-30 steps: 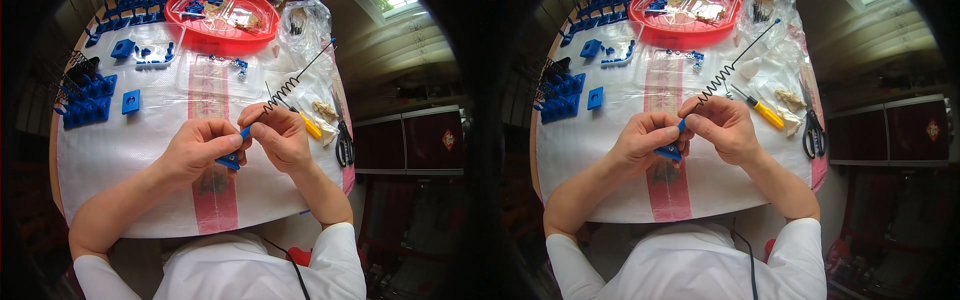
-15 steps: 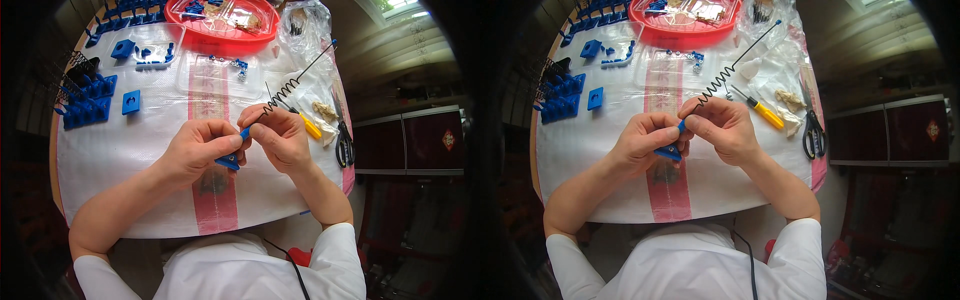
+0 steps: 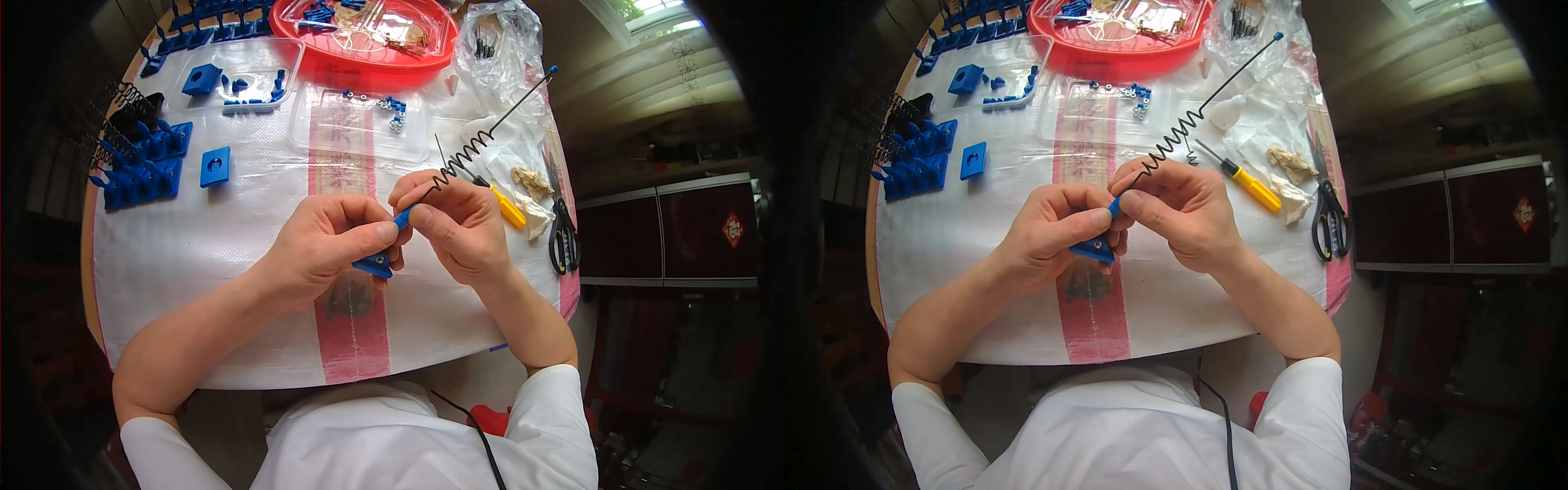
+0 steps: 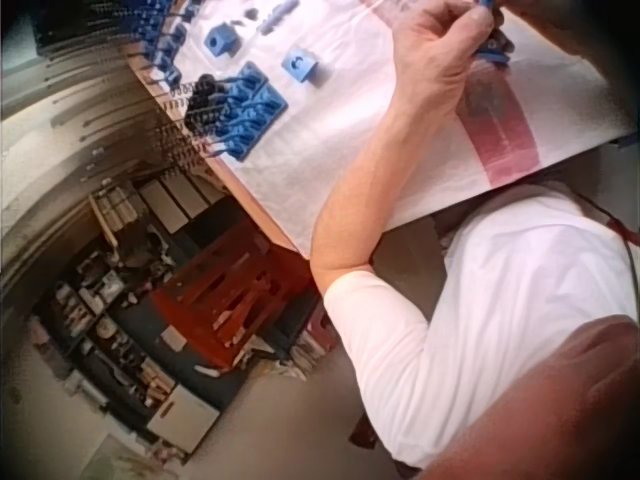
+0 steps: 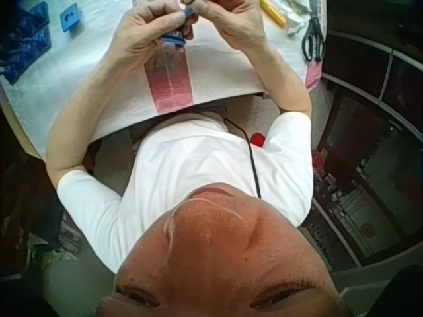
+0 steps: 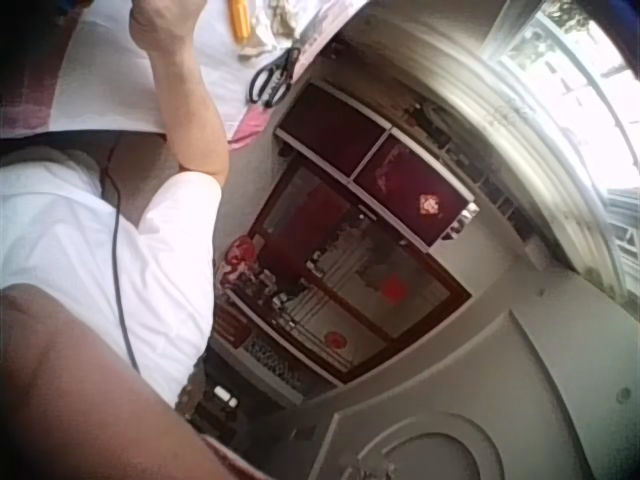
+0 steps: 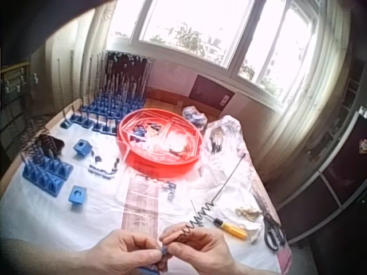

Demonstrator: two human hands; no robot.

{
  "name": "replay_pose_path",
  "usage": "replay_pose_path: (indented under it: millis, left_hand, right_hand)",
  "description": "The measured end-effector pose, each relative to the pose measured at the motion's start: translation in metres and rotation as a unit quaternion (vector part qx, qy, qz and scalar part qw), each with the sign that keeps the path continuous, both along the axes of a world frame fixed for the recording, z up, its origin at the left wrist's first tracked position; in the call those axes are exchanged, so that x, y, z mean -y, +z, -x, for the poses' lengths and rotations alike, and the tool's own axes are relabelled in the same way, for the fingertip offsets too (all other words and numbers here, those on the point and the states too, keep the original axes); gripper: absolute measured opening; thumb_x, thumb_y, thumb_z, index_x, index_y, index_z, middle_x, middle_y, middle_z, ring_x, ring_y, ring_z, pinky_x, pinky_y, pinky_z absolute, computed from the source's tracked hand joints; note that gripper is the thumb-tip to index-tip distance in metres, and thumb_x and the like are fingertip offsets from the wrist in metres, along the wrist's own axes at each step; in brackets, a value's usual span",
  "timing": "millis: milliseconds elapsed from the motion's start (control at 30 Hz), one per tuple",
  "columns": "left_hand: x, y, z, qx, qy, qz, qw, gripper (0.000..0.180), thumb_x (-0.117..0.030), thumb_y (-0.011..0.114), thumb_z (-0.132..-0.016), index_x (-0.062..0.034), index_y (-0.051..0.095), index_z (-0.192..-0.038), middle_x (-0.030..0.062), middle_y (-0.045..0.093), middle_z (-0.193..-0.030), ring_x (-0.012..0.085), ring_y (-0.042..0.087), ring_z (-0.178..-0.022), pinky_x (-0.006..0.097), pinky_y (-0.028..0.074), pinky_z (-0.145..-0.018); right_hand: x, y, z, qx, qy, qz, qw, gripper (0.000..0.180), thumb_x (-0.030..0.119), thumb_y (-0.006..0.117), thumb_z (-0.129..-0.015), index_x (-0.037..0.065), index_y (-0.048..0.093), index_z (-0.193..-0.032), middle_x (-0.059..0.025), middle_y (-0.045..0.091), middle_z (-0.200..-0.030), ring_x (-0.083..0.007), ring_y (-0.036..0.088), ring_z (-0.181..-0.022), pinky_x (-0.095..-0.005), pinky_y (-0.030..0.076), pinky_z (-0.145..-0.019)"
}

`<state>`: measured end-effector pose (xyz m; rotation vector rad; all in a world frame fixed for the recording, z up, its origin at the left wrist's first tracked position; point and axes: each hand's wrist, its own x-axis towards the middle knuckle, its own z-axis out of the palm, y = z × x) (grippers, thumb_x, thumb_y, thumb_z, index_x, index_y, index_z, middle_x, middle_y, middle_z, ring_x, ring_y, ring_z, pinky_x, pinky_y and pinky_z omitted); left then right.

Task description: Manually assembling a spring and plastic connector onto a thin wire component.

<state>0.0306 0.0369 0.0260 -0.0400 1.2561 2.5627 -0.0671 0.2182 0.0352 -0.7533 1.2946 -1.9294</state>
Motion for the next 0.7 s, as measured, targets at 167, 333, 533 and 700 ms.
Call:
replay_pose_path:
  millis: [167, 333, 533, 700]
  left_hand:
    - [0.0007, -0.0003, -0.0001, -0.009, 0.004, 0.014, 1.0, 0.022, -0.019, 0.065, -0.093, 0.0014, 0.065, -0.1, 0.0071, 0.066, -0.085, 0.0127, 0.065, -0.079, 0.028, 0.054, -0.068]
    - [-0.0009, 0.0023, 0.0003, -0.026, 0.046, 0.068, 0.996, 0.018, -0.015, 0.066, -0.092, 0.0021, 0.066, -0.098, 0.0051, 0.065, -0.085, 0.0103, 0.062, -0.078, 0.027, 0.052, -0.069]
    - [-0.0029, -0.0003, 0.0029, -0.113, 0.115, 0.206, 0.965, 0.009, -0.006, 0.065, -0.09, 0.002, 0.066, -0.095, 0.0031, 0.063, -0.088, 0.0081, 0.058, -0.076, 0.024, 0.048, -0.068]
    - [-0.0046, -0.0035, 0.0046, -0.18, 0.168, 0.258, 0.934, 0.006, 0.0, 0.066, -0.086, 0.0018, 0.065, -0.092, 0.0049, 0.061, -0.091, 0.0102, 0.057, -0.083, 0.025, 0.046, -0.073]
  right_hand:
    - [0.0007, 0.0013, -0.0003, -0.007, 0.006, 0.017, 1.0, 0.016, 0.001, 0.063, -0.09, -0.004, 0.065, -0.104, -0.0147, 0.062, -0.105, -0.0187, 0.062, -0.09, -0.031, 0.054, -0.075]
    - [-0.0025, 0.0036, -0.0001, -0.037, -0.034, 0.003, 0.999, 0.027, 0.003, 0.065, -0.088, -0.005, 0.061, -0.113, -0.0156, 0.061, -0.11, -0.0211, 0.063, -0.096, -0.0338, 0.053, -0.082]
    - [-0.0059, 0.0067, 0.0082, -0.139, -0.071, 0.01, 0.988, 0.03, -0.006, 0.066, -0.084, -0.003, 0.06, -0.113, -0.0118, 0.059, -0.115, -0.0157, 0.059, -0.104, -0.0328, 0.049, -0.091]
    - [-0.0044, 0.0073, 0.0058, -0.152, -0.083, -0.013, 0.985, 0.025, -0.006, 0.068, -0.083, -0.002, 0.062, -0.108, -0.012, 0.059, -0.111, -0.0155, 0.058, -0.101, -0.0312, 0.048, -0.088]
